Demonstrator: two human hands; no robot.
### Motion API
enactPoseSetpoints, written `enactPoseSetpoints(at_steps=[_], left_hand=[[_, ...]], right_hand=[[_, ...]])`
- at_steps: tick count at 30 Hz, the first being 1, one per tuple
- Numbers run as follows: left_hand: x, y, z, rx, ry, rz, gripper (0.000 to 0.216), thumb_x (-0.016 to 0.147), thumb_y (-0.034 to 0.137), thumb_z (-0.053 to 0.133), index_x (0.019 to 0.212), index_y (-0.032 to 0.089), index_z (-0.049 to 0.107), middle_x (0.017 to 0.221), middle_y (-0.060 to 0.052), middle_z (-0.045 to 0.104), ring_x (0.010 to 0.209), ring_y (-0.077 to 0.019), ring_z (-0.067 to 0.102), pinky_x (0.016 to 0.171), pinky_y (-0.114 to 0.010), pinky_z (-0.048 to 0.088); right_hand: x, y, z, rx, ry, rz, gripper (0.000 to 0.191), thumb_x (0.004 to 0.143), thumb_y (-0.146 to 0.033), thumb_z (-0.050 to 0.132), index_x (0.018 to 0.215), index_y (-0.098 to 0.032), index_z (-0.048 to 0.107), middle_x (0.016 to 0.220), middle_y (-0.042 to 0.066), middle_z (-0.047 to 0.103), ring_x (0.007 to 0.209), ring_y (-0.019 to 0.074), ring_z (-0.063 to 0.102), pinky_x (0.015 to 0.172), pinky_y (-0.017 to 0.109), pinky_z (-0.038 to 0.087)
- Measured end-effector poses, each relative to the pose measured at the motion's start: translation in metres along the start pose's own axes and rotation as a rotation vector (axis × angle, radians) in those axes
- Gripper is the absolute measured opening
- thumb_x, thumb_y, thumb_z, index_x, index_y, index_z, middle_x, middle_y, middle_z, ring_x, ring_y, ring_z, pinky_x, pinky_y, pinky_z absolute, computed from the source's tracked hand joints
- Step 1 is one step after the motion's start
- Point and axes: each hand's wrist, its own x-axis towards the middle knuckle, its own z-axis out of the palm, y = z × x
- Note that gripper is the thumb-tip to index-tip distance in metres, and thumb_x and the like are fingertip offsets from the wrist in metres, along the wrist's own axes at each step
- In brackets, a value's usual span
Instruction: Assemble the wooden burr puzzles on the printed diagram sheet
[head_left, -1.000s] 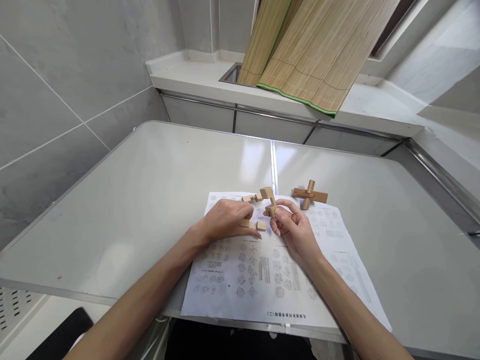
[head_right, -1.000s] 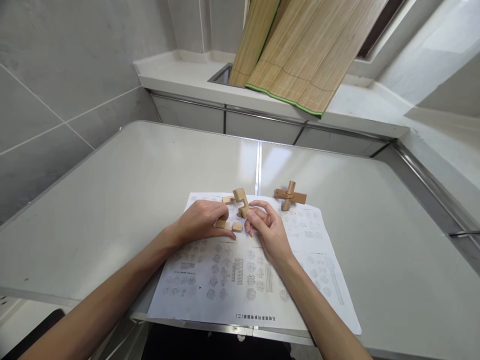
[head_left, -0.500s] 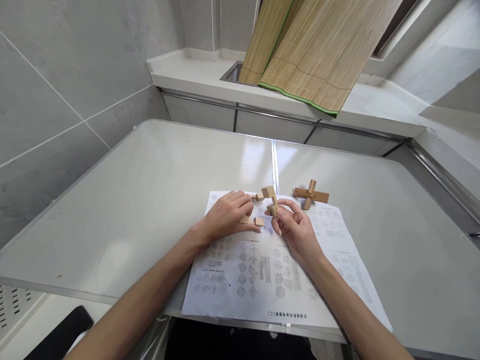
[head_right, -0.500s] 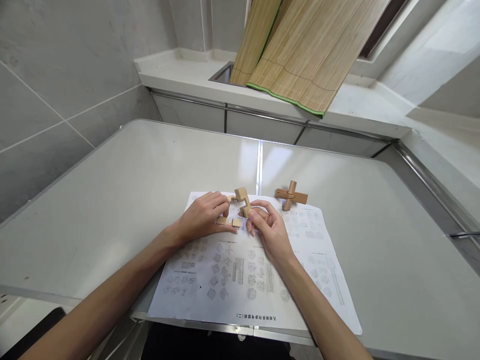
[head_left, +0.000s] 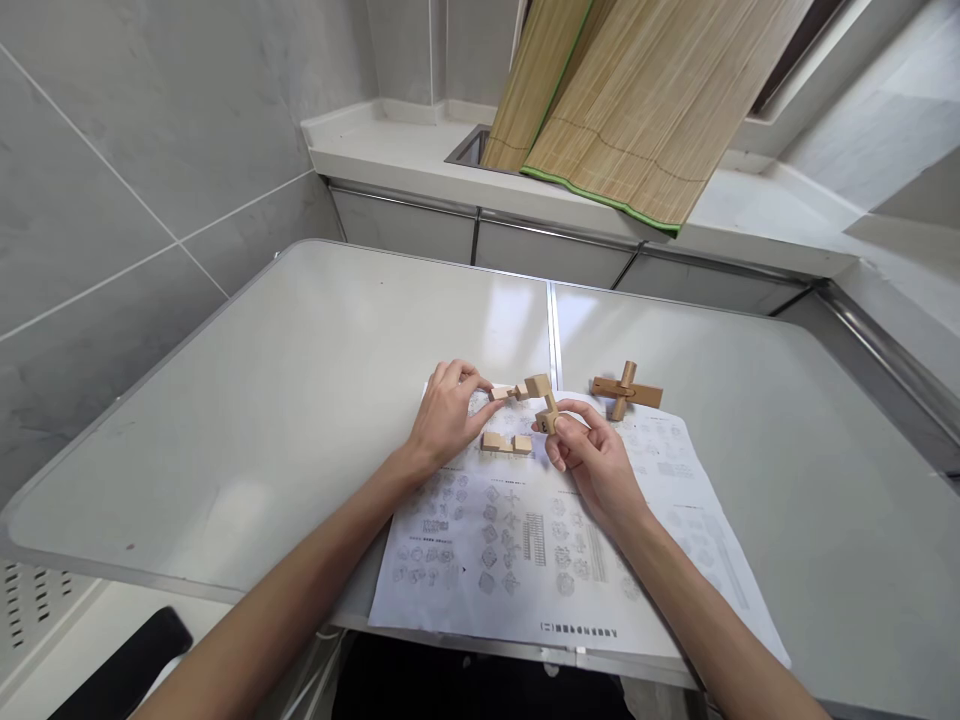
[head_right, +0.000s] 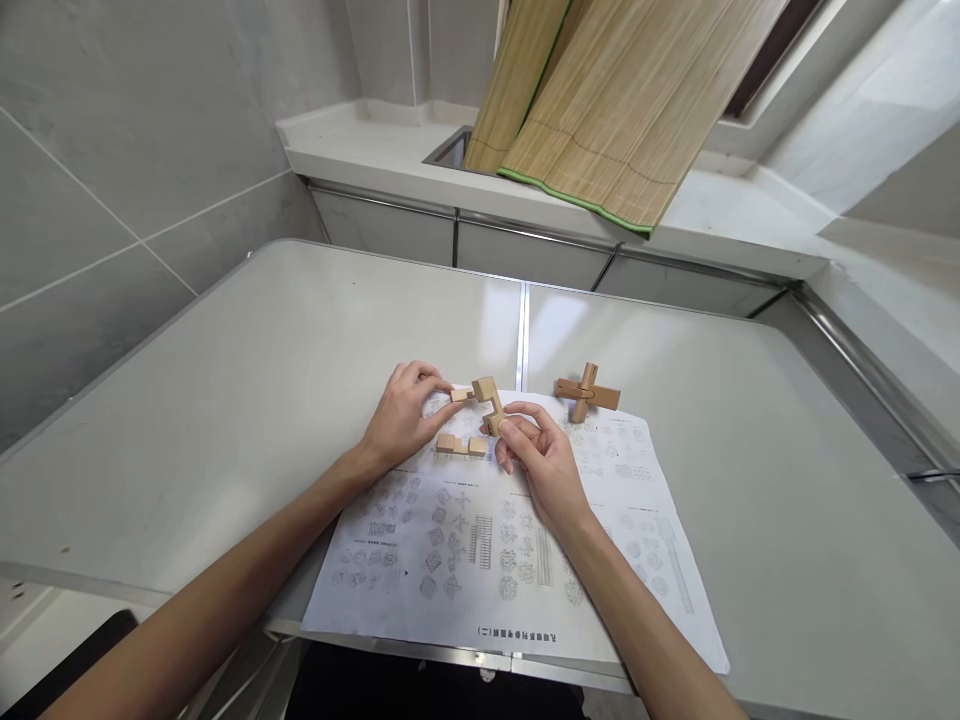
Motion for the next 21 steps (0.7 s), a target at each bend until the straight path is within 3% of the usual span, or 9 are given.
enactPoseSetpoints(at_steps=[7, 12, 21], left_hand=[[0.005, 0.026, -0.007, -0.467, -0.09, -0.207, 0.028, 0.096, 0.05, 0.07, 0.094, 0.022, 0.073, 0.109, -0.006, 0.071, 0.101, -0.0227, 0.065, 0.079, -0.034, 0.05], [0.006, 0.036, -0.011, -0.63, -0.139, -0.23, 0.03, 0.092, 0.049, 0.073, 0.087, 0.02, 0.072, 0.109, -0.007, 0.071, 0.095, -0.0203, 0.063, 0.083, -0.034, 0.047], [0.004, 0.038, -0.01, -0.718, -0.177, -0.256, 0.032, 0.09, 0.05, 0.074, 0.083, 0.019, 0.07, 0.109, -0.007, 0.072, 0.096, -0.0201, 0.064, 0.087, -0.035, 0.048]], right_hand=[[0.0, 0.008, -0.001, -0.037, 0.048, -0.07, 0.034, 0.09, -0.047, 0.082, 0.109, -0.026, 0.063, 0.066, -0.005, 0.062, 0.059, 0.0146, 0.052, 0.059, 0.029, 0.042], [0.001, 0.011, -0.001, -0.076, 0.154, -0.11, 0.037, 0.088, -0.046, 0.085, 0.107, -0.027, 0.06, 0.084, -0.002, 0.07, 0.059, 0.0124, 0.053, 0.055, 0.027, 0.042], [-0.001, 0.009, 0.001, -0.11, 0.117, -0.101, 0.037, 0.087, -0.047, 0.085, 0.105, -0.026, 0.059, 0.078, -0.003, 0.07, 0.057, 0.0116, 0.053, 0.056, 0.026, 0.043]])
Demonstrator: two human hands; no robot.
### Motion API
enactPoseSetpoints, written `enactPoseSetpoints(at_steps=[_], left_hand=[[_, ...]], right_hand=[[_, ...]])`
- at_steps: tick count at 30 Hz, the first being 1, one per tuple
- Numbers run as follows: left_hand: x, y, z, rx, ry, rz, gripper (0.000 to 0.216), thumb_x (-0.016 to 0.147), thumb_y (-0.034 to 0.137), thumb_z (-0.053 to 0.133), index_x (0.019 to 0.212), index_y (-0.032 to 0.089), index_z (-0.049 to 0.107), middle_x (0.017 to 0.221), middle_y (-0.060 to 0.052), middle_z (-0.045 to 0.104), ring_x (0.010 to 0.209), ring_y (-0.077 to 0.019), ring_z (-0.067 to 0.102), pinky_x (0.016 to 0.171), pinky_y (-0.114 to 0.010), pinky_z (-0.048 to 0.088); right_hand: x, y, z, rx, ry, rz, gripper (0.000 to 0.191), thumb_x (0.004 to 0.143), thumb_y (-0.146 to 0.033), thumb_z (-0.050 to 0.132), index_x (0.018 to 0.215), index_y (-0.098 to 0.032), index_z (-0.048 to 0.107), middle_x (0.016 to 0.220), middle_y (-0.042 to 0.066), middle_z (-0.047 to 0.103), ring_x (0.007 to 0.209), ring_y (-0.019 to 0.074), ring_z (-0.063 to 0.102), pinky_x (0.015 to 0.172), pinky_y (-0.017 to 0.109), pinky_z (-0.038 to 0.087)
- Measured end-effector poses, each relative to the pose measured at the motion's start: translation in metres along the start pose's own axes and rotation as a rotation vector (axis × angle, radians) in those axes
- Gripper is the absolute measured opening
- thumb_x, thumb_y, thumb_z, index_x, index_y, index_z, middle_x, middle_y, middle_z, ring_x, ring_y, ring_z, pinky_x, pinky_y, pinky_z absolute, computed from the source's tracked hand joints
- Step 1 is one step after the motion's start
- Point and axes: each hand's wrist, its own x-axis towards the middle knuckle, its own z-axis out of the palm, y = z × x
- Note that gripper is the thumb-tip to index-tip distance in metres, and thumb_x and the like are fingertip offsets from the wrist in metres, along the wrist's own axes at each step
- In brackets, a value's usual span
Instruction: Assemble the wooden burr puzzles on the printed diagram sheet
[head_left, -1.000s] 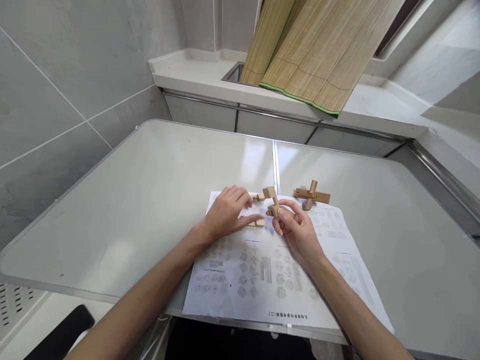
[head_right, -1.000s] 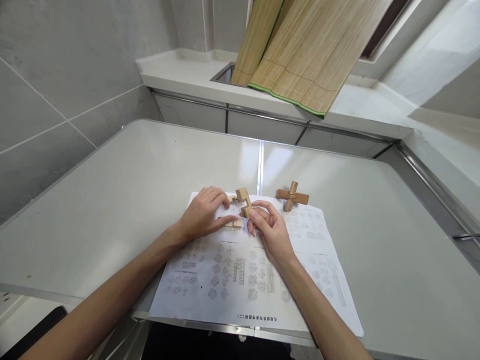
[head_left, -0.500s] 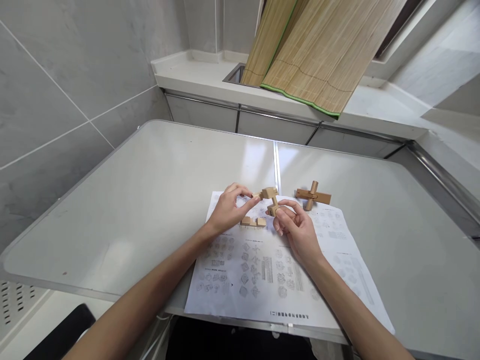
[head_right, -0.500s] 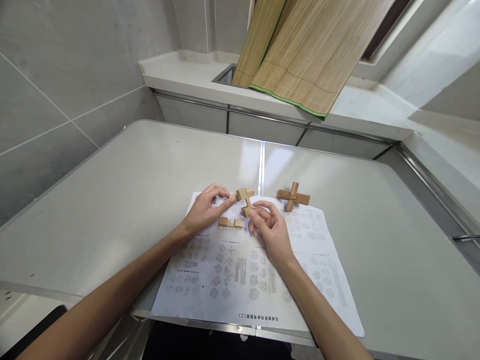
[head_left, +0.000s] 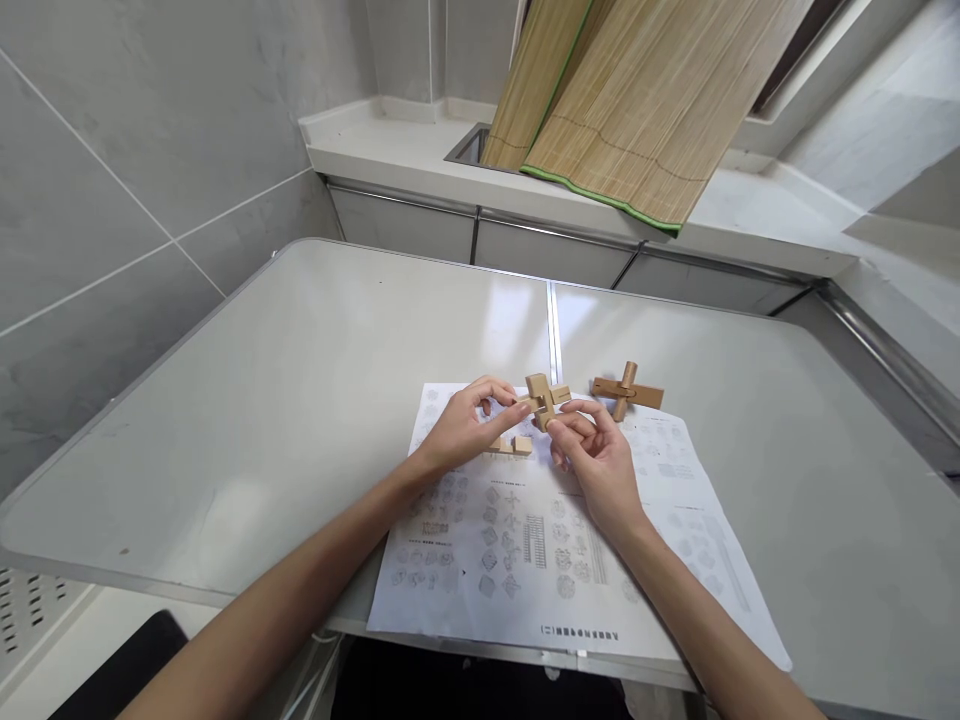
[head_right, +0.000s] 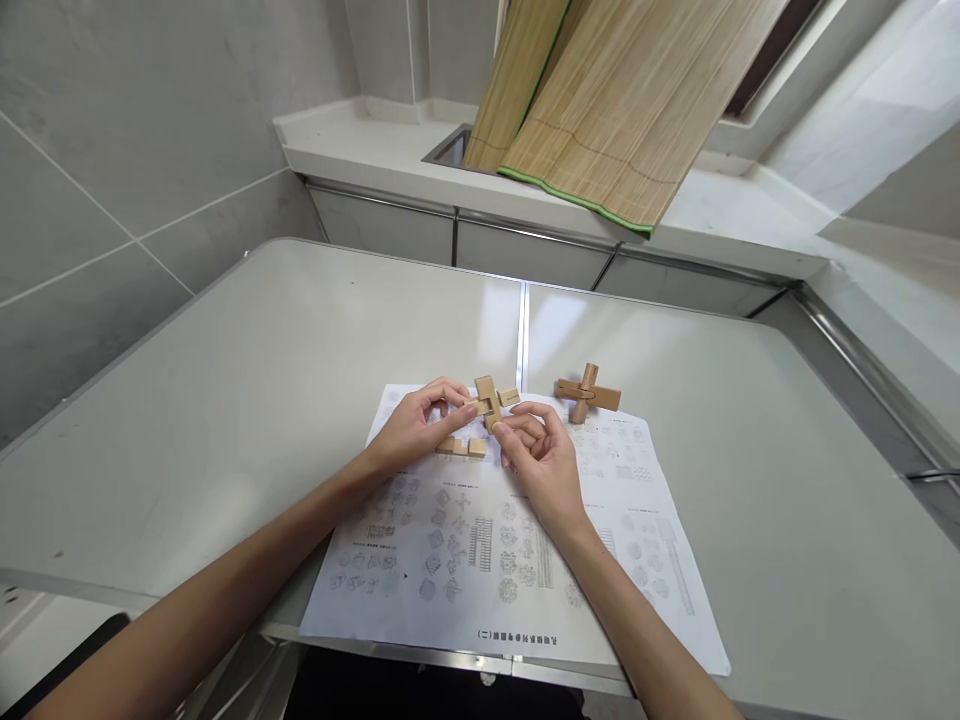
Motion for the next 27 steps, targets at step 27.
enactPoseSetpoints(at_steps=[27], left_hand=[[0.0017, -0.0018, -0.0039, -0.264, 0.002, -0.146, 0.037, 0.096, 0.055, 0.069, 0.097, 0.018, 0.071, 0.093, -0.005, 0.078, 0.086, -0.0178, 0.069, 0.083, -0.031, 0.052]], right_hand=[[-0.0036, 0.0053, 0.0029, -0.42, -0.08, -0.116, 0.028, 0.092, -0.049, 0.079, 0.106, -0.026, 0.07, 0.102, 0.007, 0.074, 0.086, 0.0234, 0.065, 0.076, 0.038, 0.05]])
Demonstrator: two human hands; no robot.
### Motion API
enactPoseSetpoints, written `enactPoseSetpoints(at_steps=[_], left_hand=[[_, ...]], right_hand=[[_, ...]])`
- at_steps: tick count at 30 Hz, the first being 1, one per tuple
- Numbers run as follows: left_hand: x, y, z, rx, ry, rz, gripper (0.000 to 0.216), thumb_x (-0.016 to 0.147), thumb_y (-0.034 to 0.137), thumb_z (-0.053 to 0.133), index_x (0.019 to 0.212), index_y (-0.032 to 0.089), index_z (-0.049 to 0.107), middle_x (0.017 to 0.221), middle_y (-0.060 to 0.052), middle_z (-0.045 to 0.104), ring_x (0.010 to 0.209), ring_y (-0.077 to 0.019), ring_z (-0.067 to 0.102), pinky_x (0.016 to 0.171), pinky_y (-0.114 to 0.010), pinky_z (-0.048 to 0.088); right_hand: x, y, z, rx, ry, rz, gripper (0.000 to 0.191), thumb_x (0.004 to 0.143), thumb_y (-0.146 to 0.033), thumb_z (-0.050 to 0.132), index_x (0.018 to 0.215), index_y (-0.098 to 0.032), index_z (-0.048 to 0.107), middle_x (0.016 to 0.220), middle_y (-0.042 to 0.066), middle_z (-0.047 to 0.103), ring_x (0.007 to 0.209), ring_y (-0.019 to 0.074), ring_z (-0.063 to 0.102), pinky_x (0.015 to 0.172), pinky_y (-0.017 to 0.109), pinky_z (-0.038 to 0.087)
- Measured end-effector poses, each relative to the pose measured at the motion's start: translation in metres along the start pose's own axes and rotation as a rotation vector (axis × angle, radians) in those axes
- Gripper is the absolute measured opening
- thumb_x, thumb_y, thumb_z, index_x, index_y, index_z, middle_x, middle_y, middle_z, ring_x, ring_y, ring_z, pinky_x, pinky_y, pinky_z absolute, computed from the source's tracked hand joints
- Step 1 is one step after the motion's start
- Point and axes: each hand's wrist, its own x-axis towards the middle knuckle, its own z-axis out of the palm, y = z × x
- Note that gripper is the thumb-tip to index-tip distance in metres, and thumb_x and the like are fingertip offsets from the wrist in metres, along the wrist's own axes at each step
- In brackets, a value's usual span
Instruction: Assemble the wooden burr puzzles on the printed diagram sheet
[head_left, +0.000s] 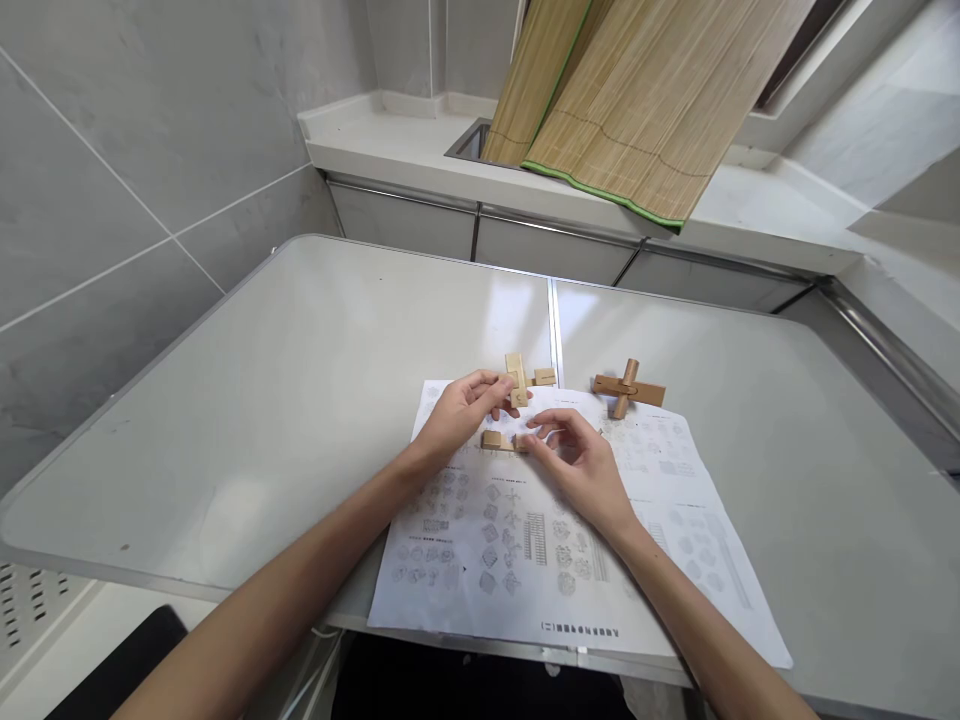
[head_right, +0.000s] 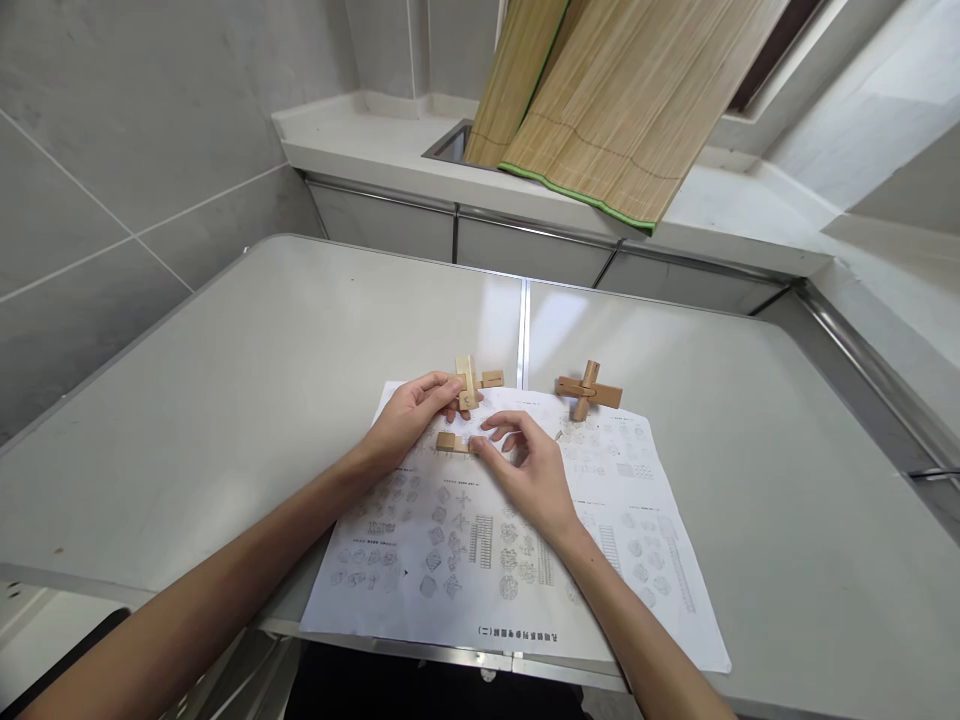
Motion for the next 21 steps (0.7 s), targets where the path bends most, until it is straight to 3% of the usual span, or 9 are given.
enactPoseSetpoints(at_steps=[6, 9, 12, 16, 21], left_hand=[[0.001, -0.002, 0.002, -0.097, -0.003, -0.013, 0.037, 0.1, 0.055, 0.064, 0.102, 0.018, 0.062, 0.108, -0.01, 0.079, 0.076, -0.0154, 0.067, 0.075, -0.031, 0.05], [0.001, -0.003, 0.002, -0.092, 0.013, -0.003, 0.039, 0.1, 0.057, 0.062, 0.101, 0.018, 0.062, 0.105, -0.009, 0.078, 0.075, -0.0144, 0.064, 0.074, -0.03, 0.051], [0.002, -0.004, 0.001, -0.09, 0.038, -0.002, 0.041, 0.1, 0.06, 0.061, 0.099, 0.018, 0.063, 0.099, -0.007, 0.075, 0.071, -0.0135, 0.06, 0.071, -0.029, 0.05], [0.003, -0.003, -0.002, -0.074, 0.068, 0.009, 0.042, 0.102, 0.06, 0.057, 0.094, 0.019, 0.064, 0.091, -0.004, 0.068, 0.068, -0.0128, 0.055, 0.07, -0.03, 0.049], [0.0, 0.002, -0.002, 0.005, 0.018, 0.031, 0.046, 0.106, 0.059, 0.05, 0.082, 0.021, 0.059, 0.072, 0.0, 0.055, 0.068, -0.0154, 0.051, 0.074, -0.031, 0.047]], right_hand=[[-0.001, 0.007, 0.004, -0.246, -0.092, -0.258, 0.024, 0.094, -0.045, 0.078, 0.113, -0.032, 0.073, 0.116, 0.009, 0.071, 0.112, 0.0334, 0.062, 0.094, 0.051, 0.051], [-0.001, 0.007, 0.005, -0.246, -0.122, -0.276, 0.018, 0.097, -0.045, 0.074, 0.11, -0.032, 0.076, 0.108, 0.01, 0.072, 0.105, 0.0343, 0.062, 0.091, 0.052, 0.051], [-0.001, 0.004, 0.003, -0.14, -0.149, -0.203, 0.018, 0.095, -0.046, 0.075, 0.105, -0.031, 0.078, 0.103, 0.009, 0.073, 0.088, 0.0295, 0.063, 0.078, 0.045, 0.051], [0.001, 0.0, -0.005, 0.163, -0.187, 0.014, 0.026, 0.09, -0.047, 0.082, 0.107, -0.029, 0.077, 0.09, 0.004, 0.071, 0.08, 0.0227, 0.061, 0.073, 0.037, 0.05], [0.008, 0.0, -0.013, 0.557, -0.085, 0.172, 0.04, 0.079, -0.053, 0.09, 0.101, -0.027, 0.07, 0.077, -0.002, 0.061, 0.063, 0.0151, 0.05, 0.066, 0.033, 0.048]])
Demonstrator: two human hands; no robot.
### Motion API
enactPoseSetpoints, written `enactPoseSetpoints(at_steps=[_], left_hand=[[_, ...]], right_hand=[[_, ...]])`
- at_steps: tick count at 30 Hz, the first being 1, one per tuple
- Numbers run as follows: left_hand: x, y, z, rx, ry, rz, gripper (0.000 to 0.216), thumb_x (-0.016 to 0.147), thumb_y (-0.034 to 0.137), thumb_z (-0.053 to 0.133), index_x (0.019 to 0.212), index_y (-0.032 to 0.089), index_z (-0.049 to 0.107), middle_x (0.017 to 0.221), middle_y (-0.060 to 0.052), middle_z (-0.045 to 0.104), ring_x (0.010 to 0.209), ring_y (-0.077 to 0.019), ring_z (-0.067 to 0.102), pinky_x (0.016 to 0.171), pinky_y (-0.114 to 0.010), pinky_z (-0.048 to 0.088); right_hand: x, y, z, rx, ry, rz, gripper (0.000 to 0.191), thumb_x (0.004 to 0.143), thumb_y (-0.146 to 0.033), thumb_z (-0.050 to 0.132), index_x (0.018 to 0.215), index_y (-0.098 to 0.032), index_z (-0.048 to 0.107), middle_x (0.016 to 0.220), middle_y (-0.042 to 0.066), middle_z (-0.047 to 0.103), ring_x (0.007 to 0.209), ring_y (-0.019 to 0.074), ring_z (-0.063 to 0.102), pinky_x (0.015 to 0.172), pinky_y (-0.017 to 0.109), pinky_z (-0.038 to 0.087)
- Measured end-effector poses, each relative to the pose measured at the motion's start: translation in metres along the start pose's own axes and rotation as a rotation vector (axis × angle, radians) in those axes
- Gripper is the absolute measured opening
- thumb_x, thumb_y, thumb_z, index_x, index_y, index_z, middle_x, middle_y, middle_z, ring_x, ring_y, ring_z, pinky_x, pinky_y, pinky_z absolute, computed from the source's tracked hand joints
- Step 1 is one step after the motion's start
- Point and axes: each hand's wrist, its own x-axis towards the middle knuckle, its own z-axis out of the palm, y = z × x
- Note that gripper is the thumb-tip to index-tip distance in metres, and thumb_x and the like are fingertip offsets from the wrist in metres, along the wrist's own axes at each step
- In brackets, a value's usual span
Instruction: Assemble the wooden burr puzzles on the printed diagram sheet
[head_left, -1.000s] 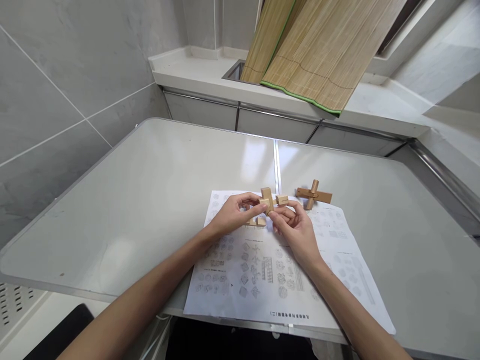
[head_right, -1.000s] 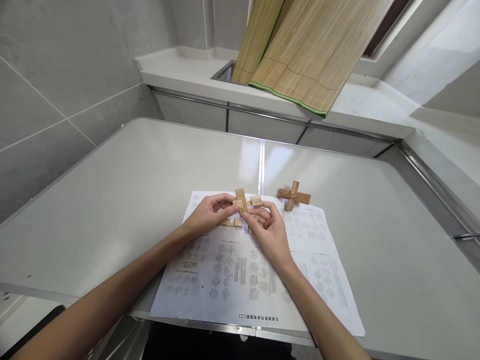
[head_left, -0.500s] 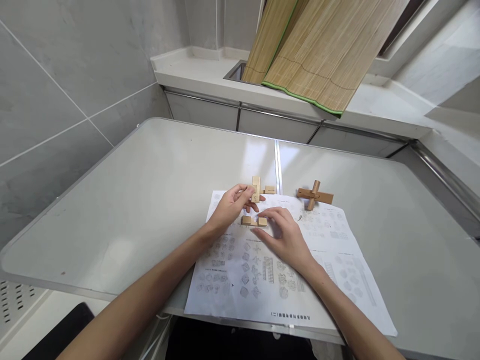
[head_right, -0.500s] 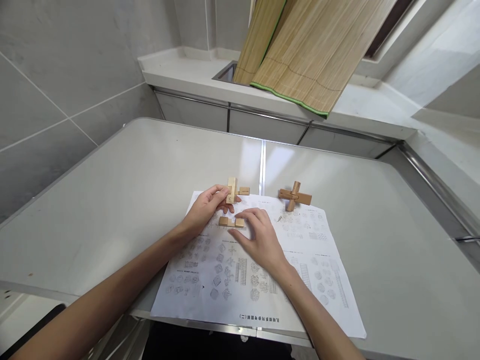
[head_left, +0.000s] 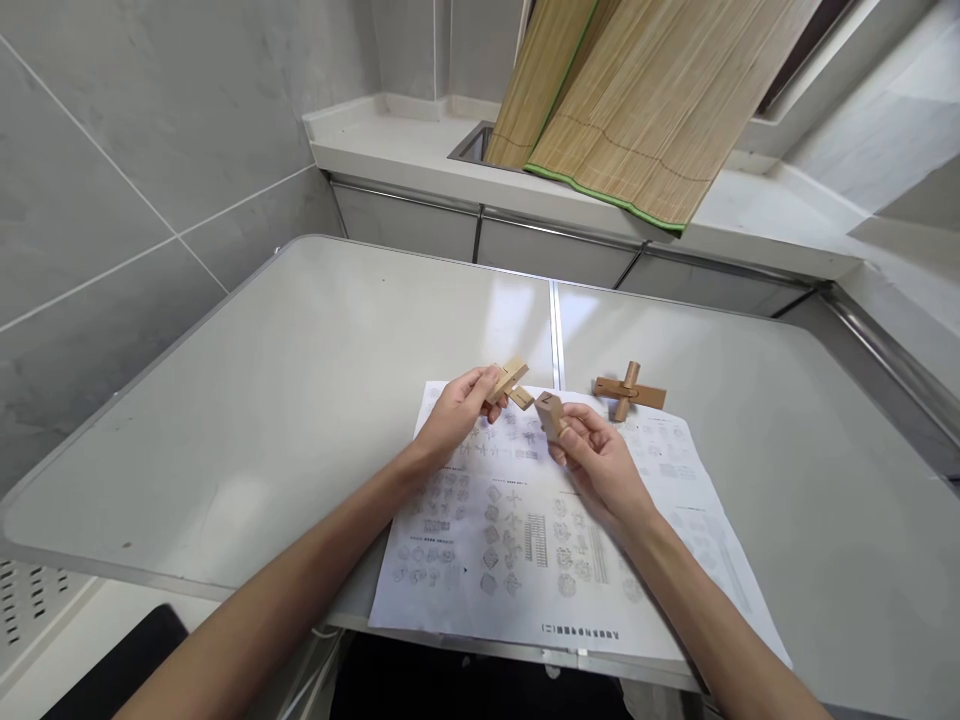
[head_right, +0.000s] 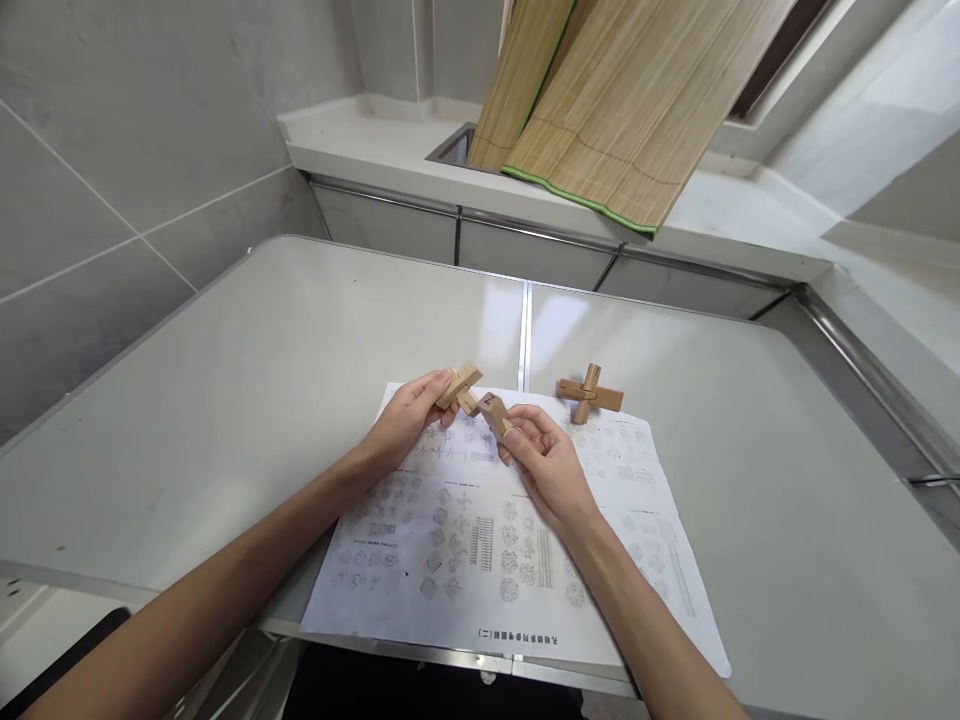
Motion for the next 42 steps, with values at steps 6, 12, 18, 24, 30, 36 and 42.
enactPoseSetpoints(at_steps=[6, 12, 18, 24, 30, 36, 42], left_hand=[[-0.003, 0.004, 0.005, 0.034, -0.178, -0.006, 0.049, 0.104, 0.061, 0.051, 0.077, 0.021, 0.056, 0.068, 0.001, 0.05, 0.065, -0.0156, 0.048, 0.069, -0.031, 0.045], [-0.004, 0.004, 0.005, 0.039, -0.256, -0.039, 0.048, 0.103, 0.06, 0.052, 0.096, 0.016, 0.068, 0.078, -0.001, 0.059, 0.069, -0.0146, 0.052, 0.068, -0.029, 0.045], [-0.008, 0.005, 0.005, 0.1, -0.297, -0.07, 0.042, 0.105, 0.055, 0.05, 0.11, 0.019, 0.07, 0.084, -0.002, 0.064, 0.074, -0.0161, 0.058, 0.07, -0.028, 0.047], [-0.011, 0.009, 0.007, 0.049, -0.33, -0.08, 0.054, 0.11, 0.056, 0.036, 0.122, 0.019, 0.073, 0.099, -0.007, 0.075, 0.09, -0.0207, 0.067, 0.085, -0.034, 0.052], [-0.01, 0.009, 0.005, -0.066, -0.425, -0.088, 0.059, 0.089, 0.04, 0.078, 0.144, 0.023, 0.063, 0.116, -0.009, 0.076, 0.106, -0.0248, 0.072, 0.095, -0.039, 0.055], [-0.011, 0.008, 0.006, 0.029, -0.393, -0.052, 0.066, 0.082, 0.039, 0.088, 0.142, 0.023, 0.066, 0.112, -0.008, 0.075, 0.1, -0.0222, 0.071, 0.091, -0.036, 0.055], [-0.011, 0.007, 0.006, 0.094, -0.38, -0.04, 0.068, 0.08, 0.041, 0.089, 0.142, 0.025, 0.067, 0.095, -0.002, 0.067, 0.082, -0.0152, 0.058, 0.076, -0.03, 0.048]], right_hand=[[0.002, -0.006, 0.003, 0.069, 0.003, 0.029, 0.046, 0.075, -0.055, 0.093, 0.102, -0.026, 0.068, 0.08, -0.001, 0.061, 0.066, 0.0154, 0.05, 0.068, 0.033, 0.048], [0.002, 0.0, 0.001, 0.069, -0.063, 0.049, 0.041, 0.078, -0.047, 0.093, 0.1, -0.027, 0.066, 0.082, -0.002, 0.064, 0.067, 0.0148, 0.054, 0.069, 0.031, 0.046], [0.0, 0.002, 0.002, 0.053, -0.116, 0.092, 0.04, 0.079, -0.045, 0.092, 0.102, -0.025, 0.066, 0.079, -0.003, 0.066, 0.066, 0.0143, 0.055, 0.07, 0.03, 0.046], [-0.002, 0.006, 0.006, 0.019, -0.071, 0.062, 0.034, 0.085, -0.041, 0.088, 0.105, -0.025, 0.066, 0.082, -0.003, 0.069, 0.067, 0.0132, 0.058, 0.075, 0.03, 0.049], [-0.002, 0.007, 0.005, -0.009, 0.022, 0.021, 0.033, 0.088, -0.045, 0.085, 0.108, -0.026, 0.068, 0.074, -0.004, 0.066, 0.07, 0.0147, 0.061, 0.08, 0.03, 0.051], [-0.002, 0.004, 0.005, -0.016, 0.017, 0.06, 0.034, 0.09, -0.048, 0.083, 0.112, -0.026, 0.069, 0.072, -0.003, 0.067, 0.081, 0.0189, 0.067, 0.092, 0.034, 0.054], [-0.004, -0.002, 0.009, -0.089, 0.019, 0.056, 0.042, 0.089, -0.054, 0.08, 0.12, -0.028, 0.069, 0.094, 0.001, 0.077, 0.074, 0.0181, 0.068, 0.087, 0.036, 0.058]])
